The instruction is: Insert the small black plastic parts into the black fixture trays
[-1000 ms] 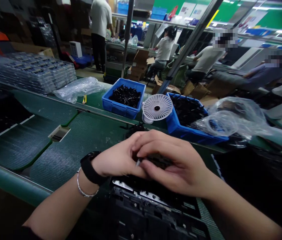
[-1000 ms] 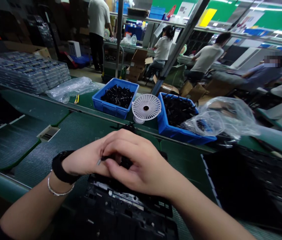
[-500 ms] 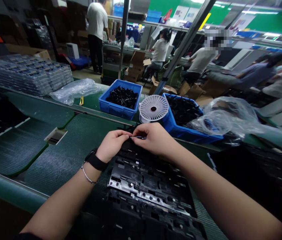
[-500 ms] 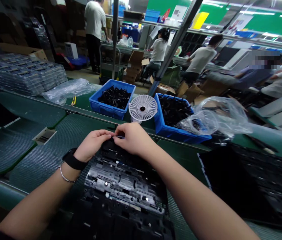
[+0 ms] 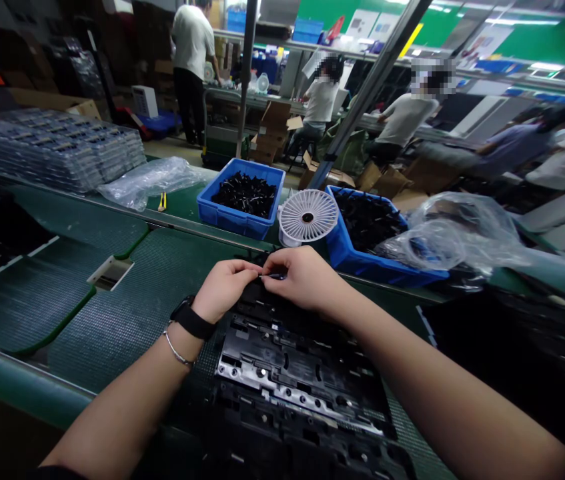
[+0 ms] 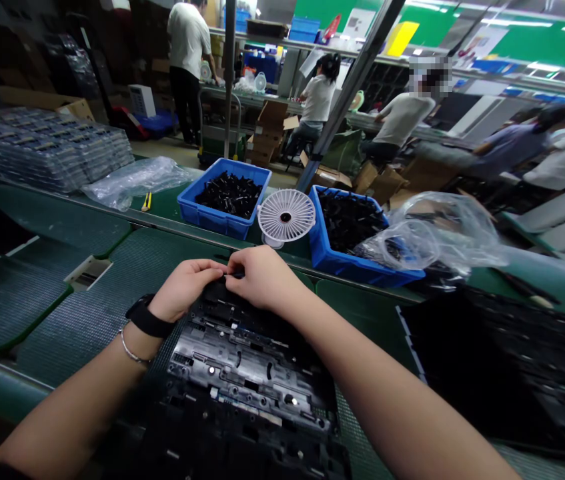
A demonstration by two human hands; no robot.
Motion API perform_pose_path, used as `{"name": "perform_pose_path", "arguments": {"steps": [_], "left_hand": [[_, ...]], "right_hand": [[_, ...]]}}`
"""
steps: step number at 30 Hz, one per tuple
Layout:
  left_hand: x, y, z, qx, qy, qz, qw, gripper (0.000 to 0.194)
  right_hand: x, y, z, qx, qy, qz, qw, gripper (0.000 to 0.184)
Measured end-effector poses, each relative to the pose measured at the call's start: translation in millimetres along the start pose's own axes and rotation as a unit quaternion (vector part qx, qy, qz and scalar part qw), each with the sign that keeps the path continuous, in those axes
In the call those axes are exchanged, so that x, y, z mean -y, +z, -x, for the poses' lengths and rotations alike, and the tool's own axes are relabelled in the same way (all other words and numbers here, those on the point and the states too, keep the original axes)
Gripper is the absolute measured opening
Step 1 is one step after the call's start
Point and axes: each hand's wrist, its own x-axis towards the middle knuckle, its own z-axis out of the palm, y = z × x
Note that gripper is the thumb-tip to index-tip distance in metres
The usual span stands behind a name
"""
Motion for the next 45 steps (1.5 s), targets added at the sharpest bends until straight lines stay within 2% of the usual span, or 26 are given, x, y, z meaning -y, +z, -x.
{"name": "perform_pose_path", "arguments": {"steps": [11,18,28,32,38,42,44,45], "left_hand": [[-1,1.7,-1,0.004,0.007,-0.019,1.0,0.016],[1,2.0,-3,0.005,-0.004,0.015,1.0,0.019],[-4,1.9,-1,0.009,0.003,-0.002,1.0,0.015],[-6,1.8,-2,0.009,0.007,-0.025,1.0,0.014],[-7,0.4,-6,0.033,0.006,-0.047,0.998,0.012],[9,-9.1,-27,0.045,0.052,-0.058,0.996,0.022],[27,-16.4,-41,0.041,0.095,-0.144,0.984,0.03],[36,-19.9,-47,0.051,0.116,-0.218,0.968,0.031]], "right_hand": [[0,-5,2,0.029,0.01,0.026,0.999,0.01],[-1,-5,6,0.001,0.0,0.001,1.0,0.014],[3,-3,2,0.02,0.015,0.034,0.999,0.011],[-2,-9,17,0.02,0.006,0.014,1.0,0.014],[-15,-14,53,-0.007,-0.072,0.028,0.997,0.021],[-18,-16,66,0.002,-0.097,0.004,0.995,0.027],[-18,-17,70,0.021,-0.115,-0.017,0.993,0.028],[-18,-17,71,0.032,-0.122,-0.025,0.992,0.028]]}}
